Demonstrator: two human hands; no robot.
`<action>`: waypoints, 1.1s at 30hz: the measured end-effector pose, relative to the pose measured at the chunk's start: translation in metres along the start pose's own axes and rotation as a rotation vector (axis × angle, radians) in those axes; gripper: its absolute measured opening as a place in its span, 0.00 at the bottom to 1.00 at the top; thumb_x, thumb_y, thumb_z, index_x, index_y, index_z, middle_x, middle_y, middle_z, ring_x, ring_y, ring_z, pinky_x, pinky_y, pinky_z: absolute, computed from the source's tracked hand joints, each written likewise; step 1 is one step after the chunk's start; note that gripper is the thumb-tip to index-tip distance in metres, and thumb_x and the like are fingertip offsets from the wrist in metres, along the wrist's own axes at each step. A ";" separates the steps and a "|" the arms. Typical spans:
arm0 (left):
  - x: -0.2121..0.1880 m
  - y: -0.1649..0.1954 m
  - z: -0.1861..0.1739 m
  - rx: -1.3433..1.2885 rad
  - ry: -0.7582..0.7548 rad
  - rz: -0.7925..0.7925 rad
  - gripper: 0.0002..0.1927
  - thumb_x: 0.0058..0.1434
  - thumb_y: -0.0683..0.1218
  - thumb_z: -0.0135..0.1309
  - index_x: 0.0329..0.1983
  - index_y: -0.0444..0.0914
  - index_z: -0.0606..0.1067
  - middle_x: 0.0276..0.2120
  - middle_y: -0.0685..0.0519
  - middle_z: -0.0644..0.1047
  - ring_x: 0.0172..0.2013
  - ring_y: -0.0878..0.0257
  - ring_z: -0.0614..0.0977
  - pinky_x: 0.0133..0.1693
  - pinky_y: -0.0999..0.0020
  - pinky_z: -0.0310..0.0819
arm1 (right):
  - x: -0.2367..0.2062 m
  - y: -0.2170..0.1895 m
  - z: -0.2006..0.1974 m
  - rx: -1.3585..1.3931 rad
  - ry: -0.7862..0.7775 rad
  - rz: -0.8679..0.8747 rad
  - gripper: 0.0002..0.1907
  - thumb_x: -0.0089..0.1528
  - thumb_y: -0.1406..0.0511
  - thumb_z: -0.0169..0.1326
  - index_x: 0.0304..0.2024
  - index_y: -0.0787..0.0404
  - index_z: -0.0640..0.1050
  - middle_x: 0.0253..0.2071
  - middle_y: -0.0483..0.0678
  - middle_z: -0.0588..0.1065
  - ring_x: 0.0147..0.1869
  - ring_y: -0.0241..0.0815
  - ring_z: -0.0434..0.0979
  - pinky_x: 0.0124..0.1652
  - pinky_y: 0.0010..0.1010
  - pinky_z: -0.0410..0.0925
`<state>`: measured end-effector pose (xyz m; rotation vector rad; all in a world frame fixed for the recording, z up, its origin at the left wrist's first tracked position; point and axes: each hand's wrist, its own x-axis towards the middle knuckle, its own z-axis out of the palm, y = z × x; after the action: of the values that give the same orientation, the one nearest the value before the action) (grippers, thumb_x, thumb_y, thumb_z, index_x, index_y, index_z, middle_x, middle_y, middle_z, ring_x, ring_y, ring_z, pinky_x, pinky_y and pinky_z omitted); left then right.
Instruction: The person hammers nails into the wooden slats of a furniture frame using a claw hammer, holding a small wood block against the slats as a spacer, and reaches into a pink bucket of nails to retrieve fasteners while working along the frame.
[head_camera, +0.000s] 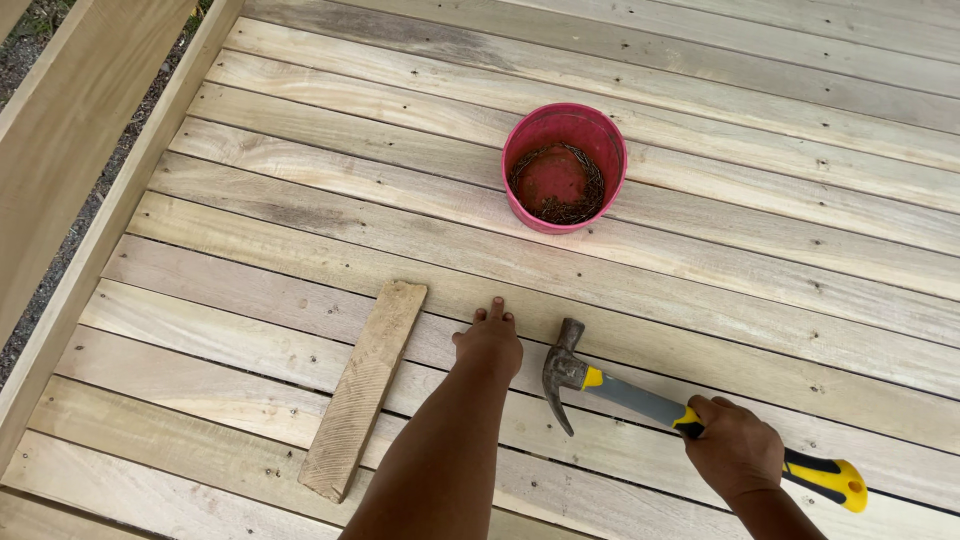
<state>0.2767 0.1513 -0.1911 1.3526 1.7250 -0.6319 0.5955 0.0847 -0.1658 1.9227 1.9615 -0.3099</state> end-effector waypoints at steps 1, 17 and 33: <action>0.000 0.000 0.000 0.001 -0.006 0.001 0.39 0.70 0.39 0.37 0.81 0.51 0.42 0.79 0.64 0.30 0.78 0.60 0.43 0.71 0.42 0.53 | -0.007 -0.002 0.005 0.094 -0.093 0.052 0.15 0.58 0.53 0.64 0.44 0.48 0.82 0.33 0.37 0.77 0.37 0.37 0.80 0.36 0.32 0.75; 0.004 -0.004 -0.005 0.052 -0.030 0.022 0.38 0.71 0.40 0.37 0.81 0.50 0.40 0.79 0.63 0.31 0.78 0.59 0.44 0.70 0.43 0.55 | -0.107 -0.169 0.041 2.018 -0.344 0.838 0.30 0.68 0.40 0.38 0.42 0.59 0.66 0.20 0.50 0.63 0.17 0.44 0.62 0.19 0.39 0.58; -0.001 -0.006 -0.012 0.167 -0.004 0.116 0.36 0.71 0.45 0.36 0.81 0.51 0.43 0.80 0.63 0.33 0.77 0.59 0.50 0.67 0.47 0.62 | -0.108 -0.266 -0.014 2.220 -0.162 1.101 0.26 0.69 0.42 0.35 0.35 0.56 0.64 0.22 0.47 0.62 0.22 0.41 0.62 0.24 0.37 0.61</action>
<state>0.2672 0.1580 -0.1848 1.5533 1.6061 -0.7250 0.3292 -0.0189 -0.1360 2.9640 -0.7407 -2.6231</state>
